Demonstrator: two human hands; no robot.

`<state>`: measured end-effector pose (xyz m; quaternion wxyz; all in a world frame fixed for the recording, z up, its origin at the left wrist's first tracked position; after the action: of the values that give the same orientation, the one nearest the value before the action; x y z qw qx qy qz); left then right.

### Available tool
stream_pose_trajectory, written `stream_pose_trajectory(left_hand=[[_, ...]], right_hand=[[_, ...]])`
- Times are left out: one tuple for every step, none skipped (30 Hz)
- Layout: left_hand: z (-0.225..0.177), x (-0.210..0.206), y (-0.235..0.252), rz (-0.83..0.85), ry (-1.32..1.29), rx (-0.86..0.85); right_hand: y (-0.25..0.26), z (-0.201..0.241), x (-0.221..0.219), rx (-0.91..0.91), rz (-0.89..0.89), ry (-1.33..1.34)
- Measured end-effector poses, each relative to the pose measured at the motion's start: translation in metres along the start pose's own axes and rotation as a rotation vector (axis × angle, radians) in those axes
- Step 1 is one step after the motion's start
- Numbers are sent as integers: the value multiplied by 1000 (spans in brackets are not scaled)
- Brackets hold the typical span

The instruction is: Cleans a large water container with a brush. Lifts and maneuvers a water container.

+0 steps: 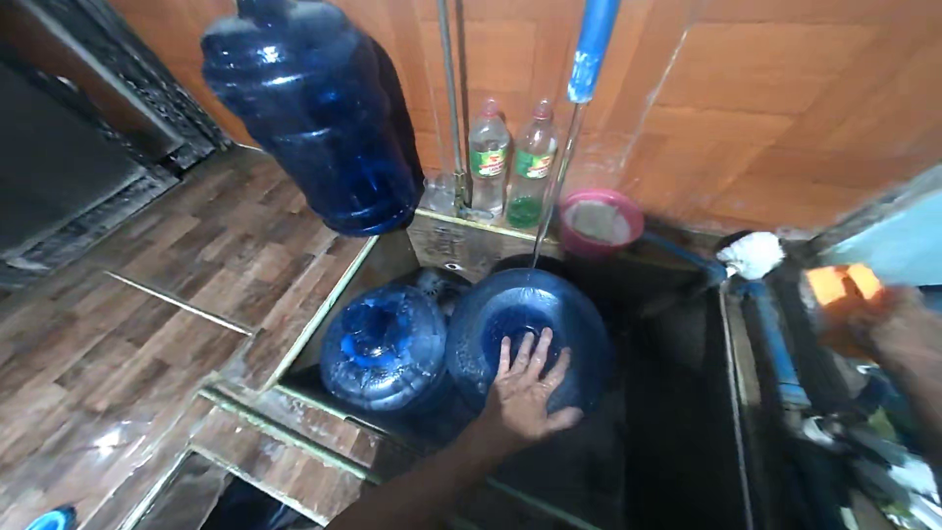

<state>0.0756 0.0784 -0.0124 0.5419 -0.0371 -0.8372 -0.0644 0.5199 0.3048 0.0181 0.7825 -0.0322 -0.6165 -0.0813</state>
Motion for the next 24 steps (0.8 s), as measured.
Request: stream_pose_trajectory(left_hand=[[-3, -1, 2, 5, -5, -11], [-8, -2, 6, 13, -21, -28], [-13, -5, 10, 44, -45, -46], [-18, -6, 15, 85, -61, -58], [-21, 0, 21, 50, -71, -61], [-17, 14, 25, -83, -73, -31], [-1, 35, 25, -268, -75, 57], [28, 49, 25, -344, -112, 232], [66, 52, 23, -258, -222, 466], [101, 45, 18, -119, -414, 671], [122, 39, 16, -66, -591, 790], [129, 33, 15, -45, -698, 831], [128, 27, 15, -52, -769, 822], [124, 25, 19, -77, -818, 790], [121, 25, 22, -101, -840, 743], [119, 25, 22, -107, -860, 680], [117, 24, 21, -110, -876, 611], [115, 22, 18, -98, -880, 560], [114, 19, 14, -74, -888, 526], [112, 16, 12, -54, -899, 506], [108, 14, 13, -36, -908, 493], [103, 12, 14, -6, -907, 482], [98, 12, 15, 13, -896, 466], [94, 13, 20, 22, -876, 441]], right_hand=[[-11, 45, 20, 47, -1, 13], [-24, 94, 35, 124, -3, 42], [-33, 138, 43, 196, -3, 71], [-44, 180, 47, 255, -3, 90], [-55, 221, 44, 312, -8, 97], [-69, 261, 35, 366, 14, 116], [-81, 296, 19, 408, 52, 123], [-92, 323, -4, 431, 112, 110], [-104, 345, -26, 447, 165, 71], [-116, 365, -41, 447, 205, 28], [-127, 386, -51, 445, 240, 16], [-138, 405, -60, 446, 277, 23], [-150, 421, -68, 454, 304, 39], [-162, 435, -71, 480, 327, 61], [-173, 447, -71, 524, 357, 73], [-186, 450, -71, 564, 391, 58], [-193, 443, -68, 583, 403, 31], [-190, 424, -65, 546, 395, 21], [-178, 394, -59, 462, 345, 20], [-162, 357, -51, 328, 290, -7], [-148, 324, -41, 188, 250, -45], [-143, 306, -34, 88, 243, -94], [-150, 305, -30, 42, 249, -119], [-165, 323, -30, 63, 253, -107]])
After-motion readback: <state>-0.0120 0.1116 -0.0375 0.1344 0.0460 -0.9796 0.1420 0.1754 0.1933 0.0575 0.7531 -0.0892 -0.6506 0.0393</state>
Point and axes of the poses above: each hand's wrist, its own y-axis towards the middle knuckle, its own x-axis out of the back of the hand, z = x × y, the point moved 10 cm from there along y, towards the middle knuckle, and after that the axes turned 8 degrees about x, right-handed, at the moved point
